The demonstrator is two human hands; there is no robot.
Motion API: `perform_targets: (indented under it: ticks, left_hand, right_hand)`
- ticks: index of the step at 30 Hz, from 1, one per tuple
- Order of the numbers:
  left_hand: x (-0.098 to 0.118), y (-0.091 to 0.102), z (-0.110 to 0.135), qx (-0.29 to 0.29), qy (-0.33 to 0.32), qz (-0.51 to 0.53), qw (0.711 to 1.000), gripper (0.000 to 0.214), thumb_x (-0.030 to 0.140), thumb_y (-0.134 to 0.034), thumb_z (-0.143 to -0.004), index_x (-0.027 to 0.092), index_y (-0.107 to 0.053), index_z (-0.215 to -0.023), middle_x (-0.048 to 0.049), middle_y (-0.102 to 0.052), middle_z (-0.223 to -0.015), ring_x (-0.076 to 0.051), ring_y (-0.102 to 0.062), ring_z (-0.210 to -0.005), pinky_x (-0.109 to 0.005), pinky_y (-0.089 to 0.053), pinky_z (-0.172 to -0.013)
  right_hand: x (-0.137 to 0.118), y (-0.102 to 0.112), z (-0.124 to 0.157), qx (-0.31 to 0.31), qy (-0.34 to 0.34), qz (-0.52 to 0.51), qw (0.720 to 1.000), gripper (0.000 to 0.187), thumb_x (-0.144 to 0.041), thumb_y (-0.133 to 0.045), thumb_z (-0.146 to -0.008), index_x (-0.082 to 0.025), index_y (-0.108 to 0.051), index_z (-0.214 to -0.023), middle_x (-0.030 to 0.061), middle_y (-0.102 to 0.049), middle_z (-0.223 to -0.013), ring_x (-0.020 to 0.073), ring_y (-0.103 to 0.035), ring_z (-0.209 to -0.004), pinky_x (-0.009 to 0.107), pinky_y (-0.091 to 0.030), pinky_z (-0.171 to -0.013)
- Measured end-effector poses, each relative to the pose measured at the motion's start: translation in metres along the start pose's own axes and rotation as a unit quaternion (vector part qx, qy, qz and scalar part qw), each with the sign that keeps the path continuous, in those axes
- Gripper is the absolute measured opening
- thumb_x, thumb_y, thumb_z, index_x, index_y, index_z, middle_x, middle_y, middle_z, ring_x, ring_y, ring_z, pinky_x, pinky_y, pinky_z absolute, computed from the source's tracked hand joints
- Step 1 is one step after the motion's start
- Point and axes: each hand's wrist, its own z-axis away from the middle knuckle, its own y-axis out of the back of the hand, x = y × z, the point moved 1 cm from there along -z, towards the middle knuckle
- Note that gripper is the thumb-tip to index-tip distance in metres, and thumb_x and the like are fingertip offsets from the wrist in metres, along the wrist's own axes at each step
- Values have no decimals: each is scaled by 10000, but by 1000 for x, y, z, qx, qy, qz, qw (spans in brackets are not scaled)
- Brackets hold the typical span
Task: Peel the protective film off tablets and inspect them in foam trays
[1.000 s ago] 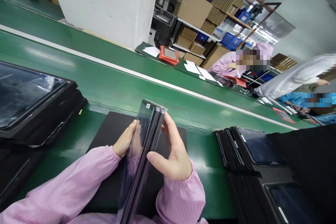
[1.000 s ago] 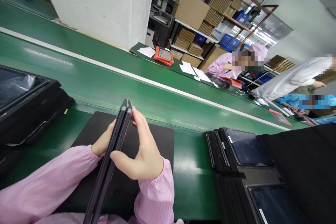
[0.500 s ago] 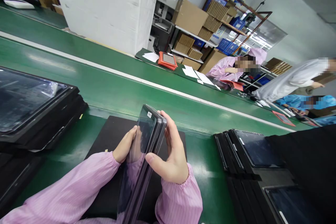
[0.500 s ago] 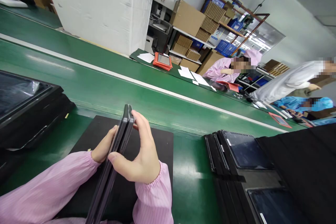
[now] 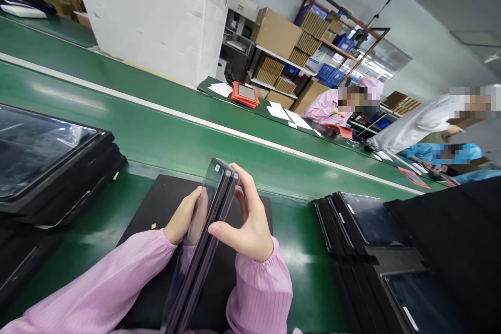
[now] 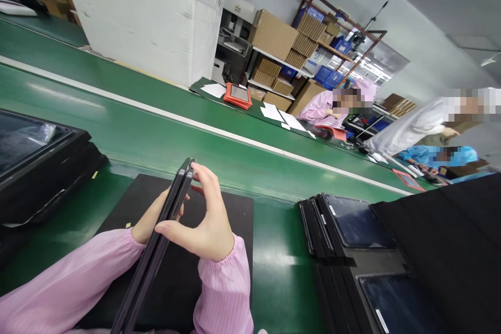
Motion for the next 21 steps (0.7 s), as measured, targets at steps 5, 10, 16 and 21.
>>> perform_targets:
  ticks: [5, 10, 16, 21]
  left_hand:
    - [1, -3, -1, 20, 5, -8, 1000, 549, 672, -657, -750, 154, -737, -911, -83, -740, -901, -312, -644, -1020, -421, -487, -951]
    - [2, -3, -1, 28, 5, -8, 1000, 565, 684, -654, -738, 158, -735, -925, -89, -749, -945, -319, -630, -1085, -411, -471, -986]
    - [10, -6, 2, 13, 23, -19, 999, 542, 736, -641, -686, 205, -689, -787, -71, -749, -877, -359, -626, -1131, -436, -458, -1029]
    - [9, -6, 0, 29, 15, -17, 999, 515, 734, -655, -658, 224, -630, -727, -62, -736, -849, -369, -615, -1160, -443, -427, -1069]
  right_hand:
    - [3, 3, 0, -2, 1, 1, 1000, 960, -604, -840, -720, -294, -403, -1517, 125, -457, -1537, 299, -494, -1408, 441, -495, -1133]
    - [1, 4, 2, -9, 1, 21, 1000, 969, -608, -835, -718, -295, -392, -1520, 125, -451, -1550, 310, -489, -1416, 462, -489, -1140]
    - [3, 2, 2, -6, 2, 16, 1000, 881, -571, -748, -824, -299, -337, -1554, 125, -406, -1594, 310, -458, -1451, 483, -453, -1169]
    - [6, 5, 1, -6, -2, 19, 1000, 902, -552, -772, -813, -291, -330, -1556, 130, -423, -1590, 305, -460, -1457, 487, -439, -1185]
